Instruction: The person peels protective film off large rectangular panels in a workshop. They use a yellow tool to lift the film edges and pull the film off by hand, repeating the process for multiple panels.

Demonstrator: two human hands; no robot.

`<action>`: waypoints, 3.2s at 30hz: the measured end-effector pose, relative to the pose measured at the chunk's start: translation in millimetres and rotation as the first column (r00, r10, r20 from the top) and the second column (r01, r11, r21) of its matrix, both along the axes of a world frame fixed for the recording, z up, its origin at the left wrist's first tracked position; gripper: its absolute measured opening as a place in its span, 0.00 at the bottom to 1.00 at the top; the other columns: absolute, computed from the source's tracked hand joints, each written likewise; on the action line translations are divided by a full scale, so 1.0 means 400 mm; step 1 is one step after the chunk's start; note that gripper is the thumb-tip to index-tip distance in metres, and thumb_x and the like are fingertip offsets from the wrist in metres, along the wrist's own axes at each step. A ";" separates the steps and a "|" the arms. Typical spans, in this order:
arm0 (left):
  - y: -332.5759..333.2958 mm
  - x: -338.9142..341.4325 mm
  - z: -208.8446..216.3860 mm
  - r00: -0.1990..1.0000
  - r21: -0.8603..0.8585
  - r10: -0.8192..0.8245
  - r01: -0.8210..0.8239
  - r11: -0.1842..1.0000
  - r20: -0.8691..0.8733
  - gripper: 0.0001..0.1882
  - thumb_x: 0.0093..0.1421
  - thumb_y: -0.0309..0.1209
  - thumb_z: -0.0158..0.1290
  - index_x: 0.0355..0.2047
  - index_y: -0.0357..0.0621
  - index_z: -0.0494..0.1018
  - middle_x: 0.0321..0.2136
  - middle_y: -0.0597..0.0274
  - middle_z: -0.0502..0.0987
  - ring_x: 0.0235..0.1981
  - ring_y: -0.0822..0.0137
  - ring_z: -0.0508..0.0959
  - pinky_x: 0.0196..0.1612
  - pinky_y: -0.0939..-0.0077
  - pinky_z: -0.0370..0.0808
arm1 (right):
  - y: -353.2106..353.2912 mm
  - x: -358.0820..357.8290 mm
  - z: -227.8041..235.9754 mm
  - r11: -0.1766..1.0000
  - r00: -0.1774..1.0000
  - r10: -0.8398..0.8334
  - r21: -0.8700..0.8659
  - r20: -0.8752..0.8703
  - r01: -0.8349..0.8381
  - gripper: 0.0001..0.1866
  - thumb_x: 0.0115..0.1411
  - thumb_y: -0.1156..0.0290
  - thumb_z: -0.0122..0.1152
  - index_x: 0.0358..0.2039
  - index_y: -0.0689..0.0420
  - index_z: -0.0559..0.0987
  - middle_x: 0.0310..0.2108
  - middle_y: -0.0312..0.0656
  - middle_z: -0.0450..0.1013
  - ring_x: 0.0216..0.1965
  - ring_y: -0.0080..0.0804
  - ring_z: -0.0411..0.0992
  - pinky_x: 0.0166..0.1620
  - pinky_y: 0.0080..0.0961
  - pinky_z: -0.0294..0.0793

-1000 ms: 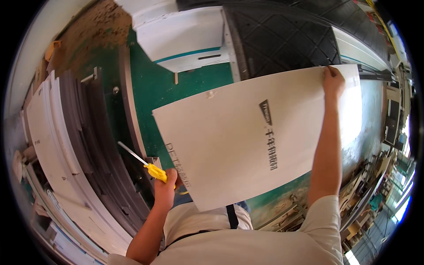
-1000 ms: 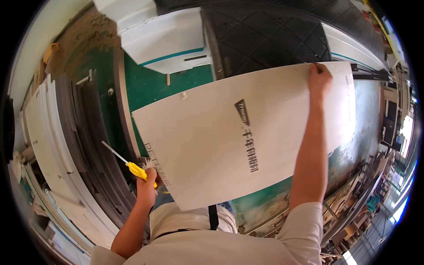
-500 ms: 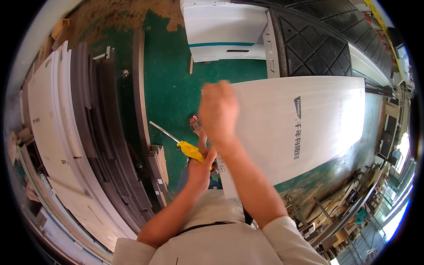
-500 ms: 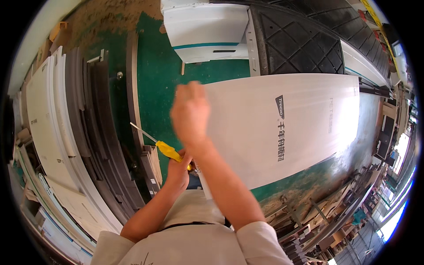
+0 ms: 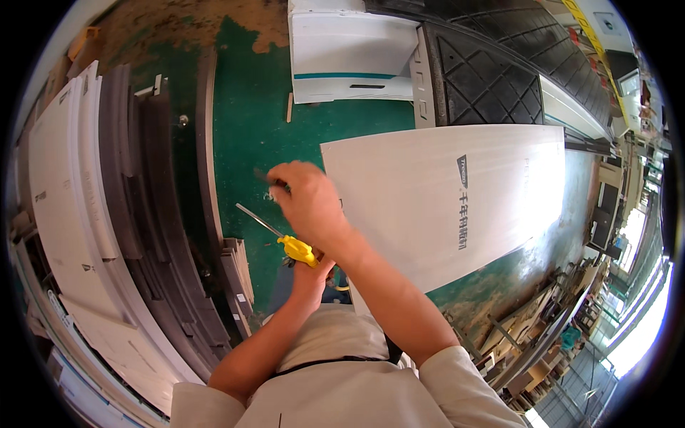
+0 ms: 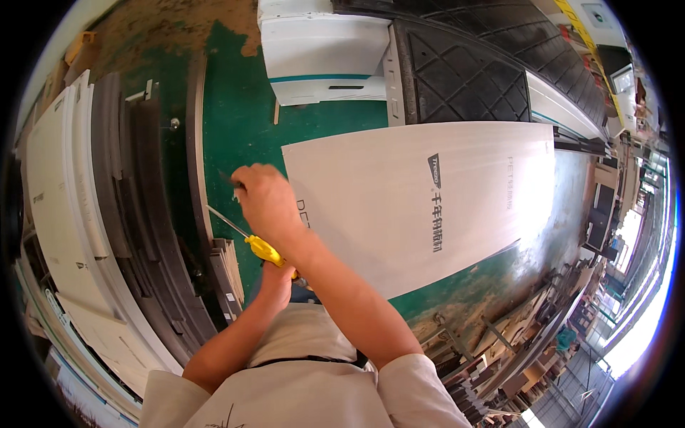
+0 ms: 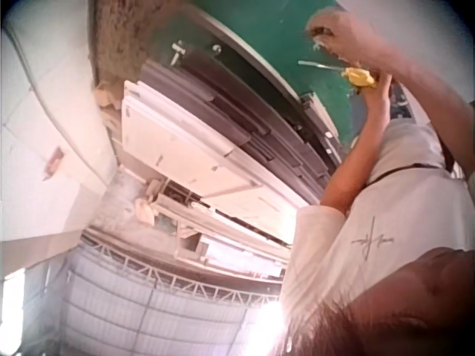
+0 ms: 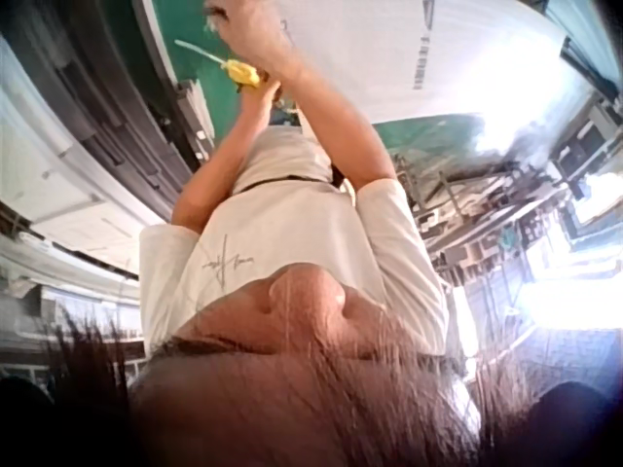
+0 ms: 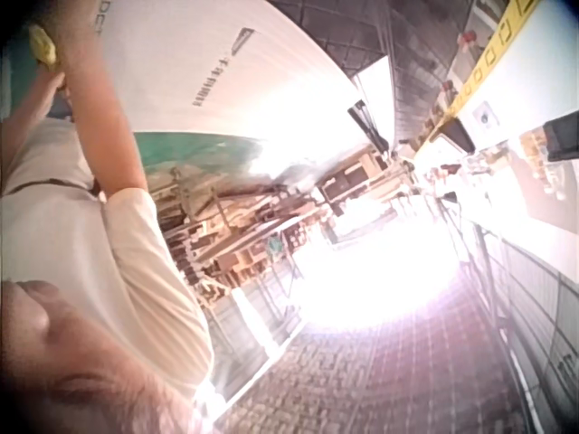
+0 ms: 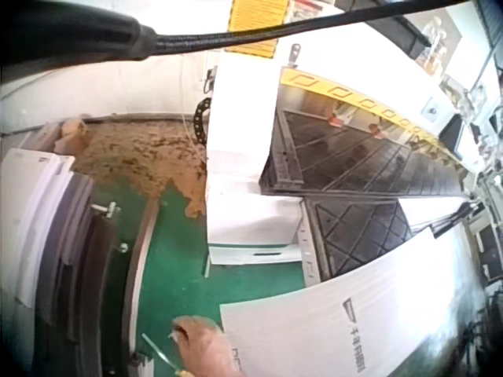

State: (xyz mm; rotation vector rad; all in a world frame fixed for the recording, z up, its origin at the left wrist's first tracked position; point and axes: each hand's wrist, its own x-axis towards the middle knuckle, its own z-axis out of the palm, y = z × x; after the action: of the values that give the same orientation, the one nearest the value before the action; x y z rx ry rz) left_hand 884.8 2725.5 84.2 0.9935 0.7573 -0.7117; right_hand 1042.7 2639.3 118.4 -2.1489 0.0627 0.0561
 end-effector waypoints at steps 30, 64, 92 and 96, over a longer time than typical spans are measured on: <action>-0.007 0.015 0.013 0.989 -0.129 -0.081 0.097 0.987 0.122 0.17 0.65 0.30 0.63 0.49 0.32 0.76 0.38 0.64 0.82 0.38 0.76 0.79 0.45 0.80 0.76 | -0.152 0.037 -0.014 0.992 0.991 -0.057 -0.108 0.125 0.070 0.08 0.57 0.79 0.66 0.39 0.62 0.83 0.31 0.46 0.74 0.28 0.45 0.75 0.34 0.34 0.75; -0.209 -0.434 0.112 0.868 0.291 0.496 -0.478 0.829 0.014 0.23 0.63 0.31 0.64 0.54 0.29 0.75 0.38 0.61 0.82 0.36 0.74 0.80 0.37 0.81 0.73 | -0.268 -0.138 -0.032 0.589 0.518 0.806 -0.311 0.287 -0.746 0.04 0.58 0.77 0.58 0.34 0.57 0.79 0.32 0.44 0.68 0.37 0.46 0.71 0.36 0.41 0.72; -0.483 -0.665 0.045 0.447 -0.152 0.880 -0.870 0.470 0.163 0.27 0.65 0.24 0.53 0.64 0.30 0.66 0.61 0.53 0.74 0.41 0.73 0.77 0.43 0.80 0.72 | -0.267 -0.231 0.029 0.647 0.612 0.759 -0.370 0.223 -0.667 0.02 0.60 0.78 0.63 0.34 0.59 0.80 0.31 0.46 0.76 0.33 0.41 0.76 0.36 0.34 0.75; -0.490 -0.794 0.023 0.436 0.141 0.893 -0.896 0.420 0.112 0.24 0.66 0.26 0.53 0.61 0.32 0.69 0.56 0.54 0.79 0.27 0.77 0.72 0.33 0.81 0.71 | -0.283 -0.567 -0.077 0.594 0.579 0.798 -0.057 0.166 -0.803 0.02 0.57 0.75 0.59 0.32 0.58 0.78 0.31 0.48 0.72 0.37 0.50 0.72 0.40 0.44 0.71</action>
State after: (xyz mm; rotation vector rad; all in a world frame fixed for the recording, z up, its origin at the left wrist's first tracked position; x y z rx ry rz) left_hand 567.1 2529.4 93.4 0.5862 1.2056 0.3479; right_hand 816.0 2526.0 87.5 -1.9725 -1.0374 0.3962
